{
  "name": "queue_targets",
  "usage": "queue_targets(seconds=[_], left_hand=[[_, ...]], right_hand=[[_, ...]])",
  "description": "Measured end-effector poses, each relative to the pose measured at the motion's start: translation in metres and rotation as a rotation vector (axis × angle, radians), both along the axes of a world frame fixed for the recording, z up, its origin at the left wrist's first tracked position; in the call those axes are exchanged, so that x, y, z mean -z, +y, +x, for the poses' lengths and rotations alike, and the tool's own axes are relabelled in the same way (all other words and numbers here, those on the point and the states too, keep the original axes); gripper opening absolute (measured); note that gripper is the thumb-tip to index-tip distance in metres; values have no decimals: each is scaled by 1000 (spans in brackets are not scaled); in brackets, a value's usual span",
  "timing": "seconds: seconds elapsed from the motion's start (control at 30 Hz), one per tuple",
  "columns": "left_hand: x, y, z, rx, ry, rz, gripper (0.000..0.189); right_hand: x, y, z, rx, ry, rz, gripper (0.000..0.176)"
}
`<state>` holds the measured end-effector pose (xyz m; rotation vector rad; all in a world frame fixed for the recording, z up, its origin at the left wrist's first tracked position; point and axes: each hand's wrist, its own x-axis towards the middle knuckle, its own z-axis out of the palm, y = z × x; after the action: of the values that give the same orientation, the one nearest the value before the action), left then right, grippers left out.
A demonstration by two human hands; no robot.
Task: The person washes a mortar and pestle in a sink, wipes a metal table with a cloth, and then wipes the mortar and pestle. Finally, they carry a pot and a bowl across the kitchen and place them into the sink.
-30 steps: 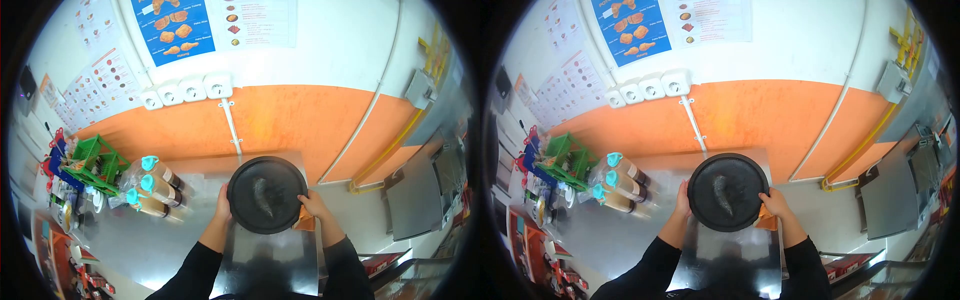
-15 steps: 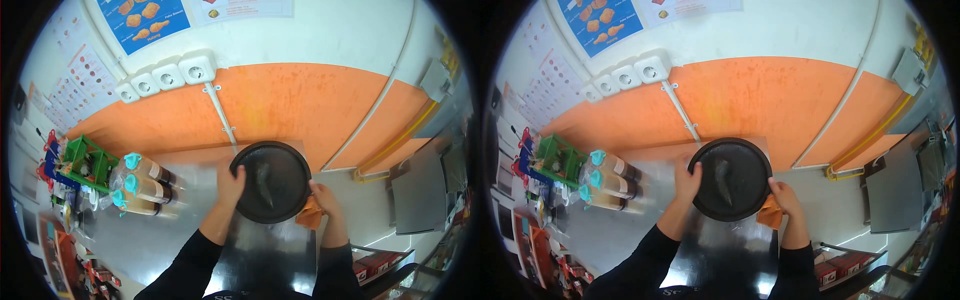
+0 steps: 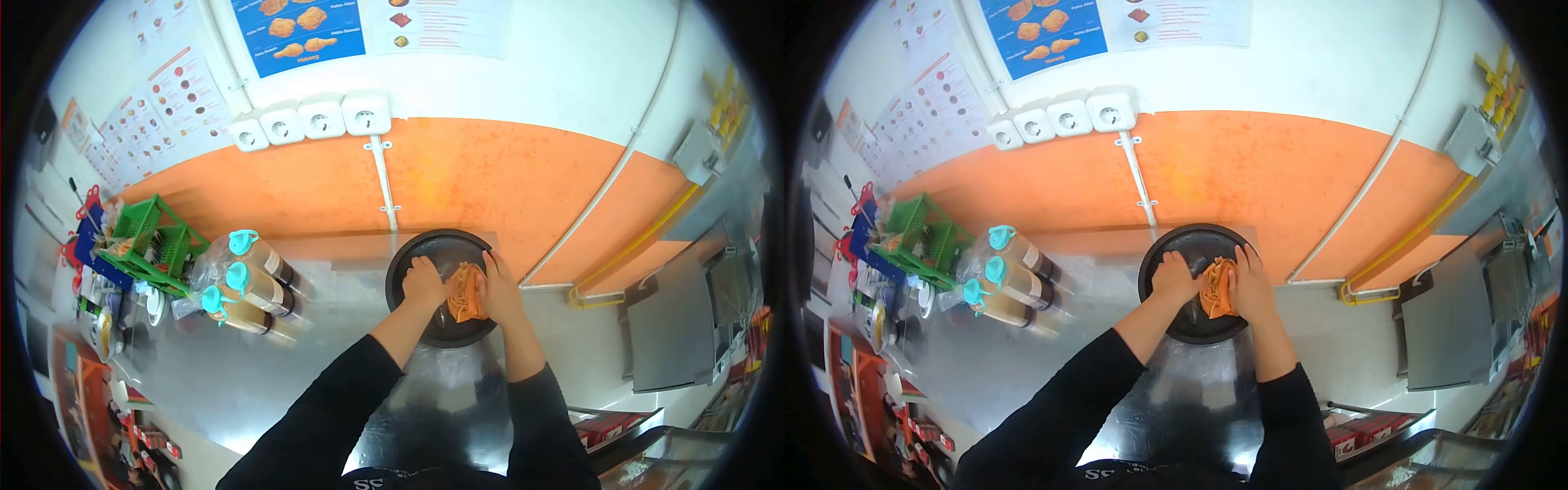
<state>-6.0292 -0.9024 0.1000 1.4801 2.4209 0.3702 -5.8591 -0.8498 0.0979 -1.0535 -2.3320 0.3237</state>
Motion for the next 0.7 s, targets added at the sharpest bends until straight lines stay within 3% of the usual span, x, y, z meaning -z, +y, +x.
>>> queue_targets(seconds=[0.1, 0.17, 0.2, 0.27, 0.3, 0.37, 0.43, 0.5, 0.53, 0.6, 0.63, 0.7], left_hand=[[11, 8, 2, 8, 11, -47, 56], [18, 4, -3, 1, -53, 50, 55], [14, -2, -5, 1, -57, 46, 55], [3, -14, -18, -105, -74, 310, 54], [-2, -19, -27, -98, -71, 301, 54], [-16, -34, -45, -148, -165, 497, 51], [-34, -49, -60, -159, -299, 505, 50], [-51, -65, -67, -180, -435, 506, 49], [-59, -71, -69, -222, -467, 429, 49], [-63, -76, -73, -258, -493, 352, 49], [-59, -78, -75, -261, -525, 374, 50], [-53, -82, -78, -262, -558, 381, 52]], right_hand=[[10, -6, -7, -72, 4, 61, 55], [15, -23, -16, -70, -203, -130, 60], [19, -30, -17, -51, -308, -58, 62], [32, -28, -15, -77, -352, 37, 62], [42, -28, -15, -106, -396, 127, 63], [55, -22, -10, -132, -427, 60, 62], [56, -1, -18, -161, -455, 28, 61], [53, 9, -28, 28, 89, -582, 58], [53, 4, -34, 26, 92, -583, 58], [30, -27, -64, -105, -170, -393, 59], [26, -51, -74, -168, -546, -247, 62], [34, -63, -74, -202, -491, -142, 63]])
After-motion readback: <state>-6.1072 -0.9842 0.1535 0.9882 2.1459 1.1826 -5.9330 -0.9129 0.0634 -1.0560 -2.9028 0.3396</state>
